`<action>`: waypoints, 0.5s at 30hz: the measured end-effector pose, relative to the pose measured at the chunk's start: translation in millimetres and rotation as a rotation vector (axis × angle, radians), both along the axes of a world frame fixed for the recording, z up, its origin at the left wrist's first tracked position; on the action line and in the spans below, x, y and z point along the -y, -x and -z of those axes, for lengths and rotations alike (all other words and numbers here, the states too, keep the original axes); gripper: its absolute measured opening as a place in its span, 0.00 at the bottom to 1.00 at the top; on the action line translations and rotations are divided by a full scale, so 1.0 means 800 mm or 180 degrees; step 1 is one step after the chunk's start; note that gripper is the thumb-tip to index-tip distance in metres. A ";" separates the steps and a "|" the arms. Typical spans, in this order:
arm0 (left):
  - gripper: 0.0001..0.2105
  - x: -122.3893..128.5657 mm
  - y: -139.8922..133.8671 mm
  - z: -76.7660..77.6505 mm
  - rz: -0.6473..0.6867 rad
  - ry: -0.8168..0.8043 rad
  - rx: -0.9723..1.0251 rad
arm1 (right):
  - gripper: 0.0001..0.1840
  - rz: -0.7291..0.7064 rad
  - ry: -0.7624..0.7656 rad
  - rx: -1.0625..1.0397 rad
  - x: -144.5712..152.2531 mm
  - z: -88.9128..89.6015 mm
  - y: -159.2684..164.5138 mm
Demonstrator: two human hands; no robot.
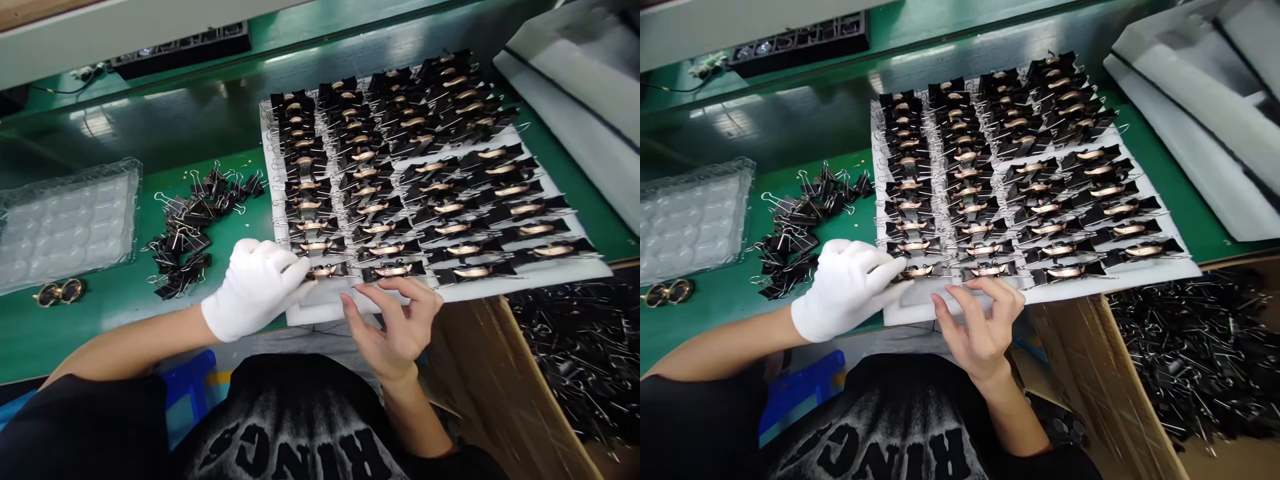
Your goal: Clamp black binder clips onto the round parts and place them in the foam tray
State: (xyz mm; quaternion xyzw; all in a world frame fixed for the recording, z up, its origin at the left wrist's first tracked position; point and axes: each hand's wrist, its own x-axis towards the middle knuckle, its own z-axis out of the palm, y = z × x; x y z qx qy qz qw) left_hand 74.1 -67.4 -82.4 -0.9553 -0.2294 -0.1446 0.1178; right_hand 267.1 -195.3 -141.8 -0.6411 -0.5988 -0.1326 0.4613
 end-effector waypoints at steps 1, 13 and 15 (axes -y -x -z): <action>0.10 0.001 -0.001 0.003 -0.0112 -0.0038 0.0032 | 0.12 0.0000 -0.0006 0.0004 0.002 0.001 -0.002; 0.14 0.004 0.019 0.008 -0.0038 0.0050 0.0214 | 0.11 0.0802 0.0212 0.0743 0.140 0.107 -0.072; 0.13 0.016 0.030 0.009 0.0135 0.0146 0.0137 | 0.09 0.1068 0.0919 0.0839 0.188 0.143 -0.089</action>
